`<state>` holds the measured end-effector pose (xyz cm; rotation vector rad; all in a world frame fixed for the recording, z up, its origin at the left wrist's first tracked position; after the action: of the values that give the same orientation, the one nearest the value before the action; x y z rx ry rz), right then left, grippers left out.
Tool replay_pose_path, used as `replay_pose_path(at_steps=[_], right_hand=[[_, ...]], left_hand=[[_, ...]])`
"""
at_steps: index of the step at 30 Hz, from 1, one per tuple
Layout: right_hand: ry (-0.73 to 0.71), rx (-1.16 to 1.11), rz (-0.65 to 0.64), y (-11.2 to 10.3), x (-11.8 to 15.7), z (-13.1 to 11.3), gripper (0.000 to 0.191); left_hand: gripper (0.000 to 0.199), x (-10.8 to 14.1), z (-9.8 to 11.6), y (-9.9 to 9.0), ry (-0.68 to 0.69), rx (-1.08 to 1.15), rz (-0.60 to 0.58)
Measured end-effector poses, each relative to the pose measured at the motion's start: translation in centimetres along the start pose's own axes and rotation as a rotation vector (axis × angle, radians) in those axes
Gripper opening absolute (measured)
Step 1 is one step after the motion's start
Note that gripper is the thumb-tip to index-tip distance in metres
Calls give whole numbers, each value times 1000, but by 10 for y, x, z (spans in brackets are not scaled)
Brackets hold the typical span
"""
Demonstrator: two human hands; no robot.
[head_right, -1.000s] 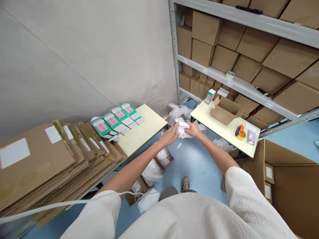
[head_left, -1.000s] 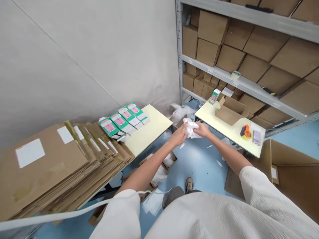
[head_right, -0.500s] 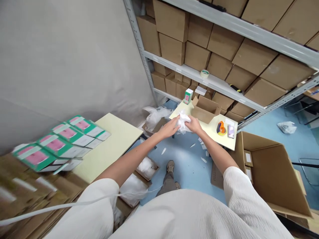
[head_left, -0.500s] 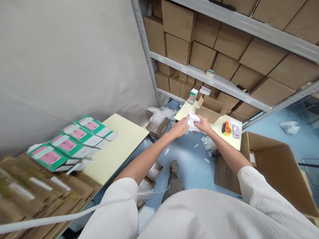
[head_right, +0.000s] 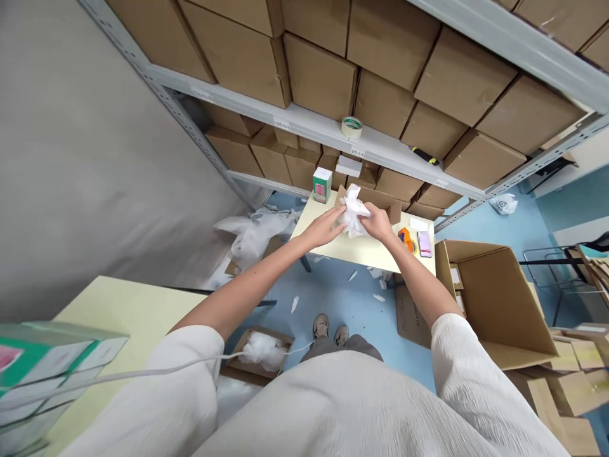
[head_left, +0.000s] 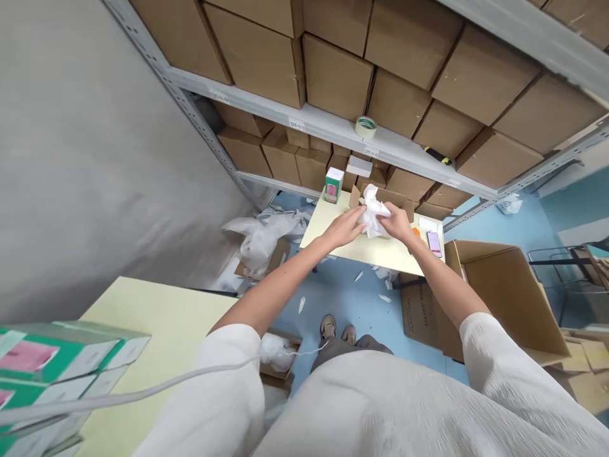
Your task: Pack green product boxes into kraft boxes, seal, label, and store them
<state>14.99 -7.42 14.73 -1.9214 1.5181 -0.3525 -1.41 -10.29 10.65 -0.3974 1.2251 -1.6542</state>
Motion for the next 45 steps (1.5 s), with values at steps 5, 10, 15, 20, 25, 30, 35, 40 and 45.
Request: replay_pose_path(at_steps=[5, 10, 15, 20, 25, 30, 35, 40, 45], right_hand=[[-20, 49, 32, -17, -39, 14, 15], [-65, 124, 15, -28, -80, 40, 16], [-115, 238, -82, -16, -102, 72, 18], [-188, 333, -200, 0, -103, 93, 28], [-134, 377, -387, 19, -100, 113, 26], [47, 387, -536, 34, -98, 138, 22], [167, 427, -607, 42, -100, 156, 24], [279, 443, -686, 49, -98, 175, 32], [226, 392, -673, 49, -101, 174, 49]], left_hand=[[69, -46, -13, -1, 8, 12, -13], [67, -81, -21, -1, 30, -25, -5], [59, -100, -33, 14, 24, -56, -29], [47, -110, -41, 37, 22, -65, -79], [41, -113, -49, 57, 8, -104, -168], [38, -115, -61, 68, -18, -145, -226], [35, -118, -73, 78, -53, -165, -275], [34, -119, -77, 88, -43, -135, -310], [36, -120, -79, 91, -32, -137, -331]])
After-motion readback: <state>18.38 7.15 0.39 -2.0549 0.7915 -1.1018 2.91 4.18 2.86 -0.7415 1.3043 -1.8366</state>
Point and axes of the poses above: each hand's wrist, its own x-axis away from the middle knuckle, its own y-axis out of the palm, z = x × y, the point moved 10 cm from there along -x, towards the middle knuckle, and after that the axes turned 14 degrees about -x, right-handed, at the moved point
